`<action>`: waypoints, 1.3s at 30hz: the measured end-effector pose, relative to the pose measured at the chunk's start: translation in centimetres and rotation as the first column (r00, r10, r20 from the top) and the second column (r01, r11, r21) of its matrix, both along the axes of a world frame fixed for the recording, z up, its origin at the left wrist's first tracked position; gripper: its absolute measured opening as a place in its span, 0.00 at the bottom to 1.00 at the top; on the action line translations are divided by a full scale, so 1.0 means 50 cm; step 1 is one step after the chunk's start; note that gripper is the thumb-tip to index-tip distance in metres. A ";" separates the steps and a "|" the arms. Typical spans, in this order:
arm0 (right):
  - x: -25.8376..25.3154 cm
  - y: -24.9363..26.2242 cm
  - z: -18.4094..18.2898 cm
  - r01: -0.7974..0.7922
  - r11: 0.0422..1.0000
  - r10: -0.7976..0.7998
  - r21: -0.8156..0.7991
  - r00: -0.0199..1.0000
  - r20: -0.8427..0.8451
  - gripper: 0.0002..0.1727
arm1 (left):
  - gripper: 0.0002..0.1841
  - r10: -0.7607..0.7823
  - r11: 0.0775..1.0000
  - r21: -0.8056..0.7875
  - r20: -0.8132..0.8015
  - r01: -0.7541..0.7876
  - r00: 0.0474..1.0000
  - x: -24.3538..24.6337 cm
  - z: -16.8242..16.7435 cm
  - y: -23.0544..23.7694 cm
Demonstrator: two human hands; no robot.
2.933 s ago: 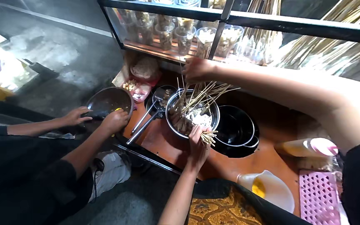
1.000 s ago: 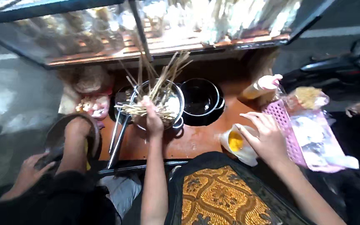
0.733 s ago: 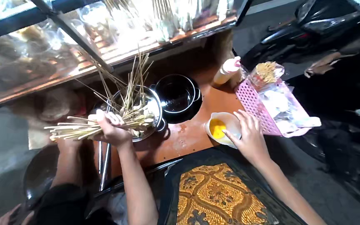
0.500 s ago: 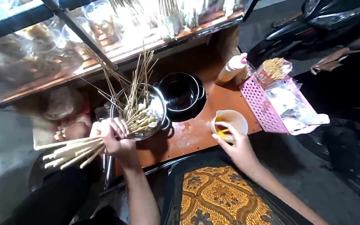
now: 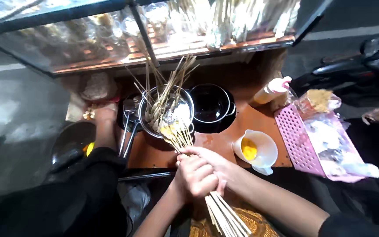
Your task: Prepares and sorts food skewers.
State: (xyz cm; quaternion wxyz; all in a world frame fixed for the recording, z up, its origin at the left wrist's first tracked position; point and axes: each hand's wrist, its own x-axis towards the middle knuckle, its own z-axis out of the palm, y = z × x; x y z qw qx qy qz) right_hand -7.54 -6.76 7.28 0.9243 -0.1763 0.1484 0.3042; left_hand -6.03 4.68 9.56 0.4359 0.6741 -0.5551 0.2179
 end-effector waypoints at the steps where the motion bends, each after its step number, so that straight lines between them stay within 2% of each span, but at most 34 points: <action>1: -0.002 0.001 0.006 0.003 0.997 -0.008 -0.077 0.998 -0.061 0.10 | 0.17 0.014 0.998 0.060 0.032 -0.016 0.999 -0.009 -0.009 0.007; 2: 0.000 0.002 0.045 -0.014 0.978 -0.021 -0.210 0.986 -0.163 0.09 | 0.18 0.011 0.995 0.094 0.042 -0.015 0.999 -0.016 -0.014 0.012; 4: 0.002 0.002 0.087 0.005 0.934 -0.071 -0.358 0.982 -0.172 0.04 | 0.19 0.028 0.981 0.190 0.063 -0.039 0.998 -0.031 -0.017 0.026; 6: -0.004 -0.010 0.087 0.056 0.904 -0.085 -0.425 0.995 -0.049 0.08 | 0.14 0.151 0.925 0.325 0.160 -0.196 0.976 -0.055 -0.020 0.042; 7: -0.003 -0.016 0.084 0.088 0.892 -0.091 -0.444 0.996 0.015 0.10 | 0.08 0.223 0.866 0.400 0.228 -0.300 0.948 -0.067 -0.022 0.056; 8: 0.000 -0.022 0.079 0.135 0.885 -0.107 -0.446 0.990 0.087 0.10 | 0.06 0.290 0.812 0.442 0.262 -0.382 0.920 -0.078 -0.025 0.071; 9: 0.004 -0.030 0.073 0.191 0.873 -0.126 -0.448 0.977 0.171 0.09 | 0.09 0.371 0.791 0.433 0.221 -0.432 0.902 -0.089 -0.031 0.083; 10: 0.006 -0.039 0.067 0.244 0.860 -0.145 -0.448 0.959 0.244 0.08 | 0.10 0.467 0.794 0.395 0.091 -0.462 0.879 -0.102 -0.038 0.090; 11: 0.008 -0.048 0.064 0.292 0.852 -0.163 -0.434 0.937 0.310 0.08 | 0.12 0.540 0.809 0.343 -0.114 -0.477 0.834 -0.115 -0.043 0.091; 12: 0.009 -0.057 0.064 0.327 0.844 -0.169 -0.425 0.914 0.369 0.07 | 0.16 0.546 0.837 0.285 -0.370 -0.468 0.752 -0.127 -0.044 0.088; 13: 0.008 -0.063 0.063 0.349 0.833 -0.156 -0.429 0.893 0.423 0.07 | 0.19 0.467 0.868 0.186 -0.623 -0.461 0.627 -0.140 -0.043 0.074; 14: 0.003 -0.068 0.065 0.358 0.816 -0.126 -0.454 0.877 0.464 0.08 | 0.20 0.343 0.881 0.103 -0.810 -0.461 0.475 -0.153 -0.036 0.050; 16: -0.012 -0.074 0.068 0.341 0.763 -0.020 -0.549 0.862 0.507 0.12 | 0.37 0.158 0.916 0.069 -0.967 -0.396 0.198 -0.179 -0.016 -0.006; 18: -0.024 -0.080 0.070 0.319 0.722 0.093 -0.614 0.835 0.543 0.21 | 0.57 0.053 0.946 0.033 -0.997 -0.323 0.053 -0.192 0.001 -0.054; 19: -0.030 -0.084 0.070 0.304 0.715 0.150 -0.630 0.813 0.563 0.26 | 0.56 0.004 0.943 -0.001 -1.000 -0.333 0.015 -0.193 0.010 -0.071; 21: -0.044 -0.088 0.071 0.247 0.733 0.238 -0.634 0.780 0.579 0.27 | 0.43 -0.061 0.919 -0.058 -0.998 -0.389 0.005 -0.201 0.016 -0.087; 23: -0.051 -0.087 0.071 0.169 0.783 0.281 -0.599 0.763 0.582 0.24 | 0.24 -0.156 0.888 -0.145 -0.988 -0.435 0.012 -0.211 0.009 -0.088; 24: -0.050 -0.088 0.073 0.141 0.802 0.286 -0.581 0.762 0.580 0.20 | 0.19 -0.245 0.861 -0.219 -0.970 -0.459 0.003 -0.211 0.004 -0.090; 26: -0.043 -0.091 0.069 0.136 0.820 0.281 -0.557 0.751 0.597 0.17 | 0.14 -0.400 0.820 -0.336 -0.916 -0.464 -0.043 -0.206 -0.002 -0.093; 28: -0.026 -0.104 0.067 0.154 0.788 0.314 -0.595 0.731 0.605 0.17 | 0.13 -0.447 0.812 -0.360 -0.889 -0.459 -0.095 -0.191 0.000 -0.095; 31: 0.002 -0.123 0.068 0.210 0.657 0.384 -0.724 0.734 0.560 0.18 | 0.06 -0.437 0.828 -0.327 -0.885 -0.456 -0.159 -0.163 0.009 -0.098; 32: 0.009 -0.124 0.068 0.276 0.606 0.346 -0.746 0.753 0.560 0.18 | 0.05 -0.435 0.832 -0.323 -0.884 -0.451 -0.169 -0.151 0.012 -0.099; 34: 0.022 -0.120 0.070 0.443 0.528 0.162 -0.725 0.785 0.598 0.17 | 0.03 -0.413 0.842 -0.308 -0.896 -0.442 -0.162 -0.128 0.015 -0.094; 36: 0.041 -0.114 0.077 0.556 0.457 0.022 -0.694 0.773 0.634 0.13 | 0.02 -0.367 0.851 -0.274 -0.921 -0.448 -0.132 -0.105 0.020 -0.084; 37: 0.050 -0.111 0.084 0.570 0.442 -0.003 -0.693 0.773 0.634 0.11 | 0.02 -0.331 0.859 -0.249 -0.936 -0.447 -0.116 -0.095 0.021 -0.079; 39: 0.070 -0.104 0.104 0.527 0.488 -0.019 -0.695 0.803 0.596 0.10 | 0.02 -0.263 0.880 -0.202 -0.961 -0.429 -0.088 -0.078 0.023 -0.067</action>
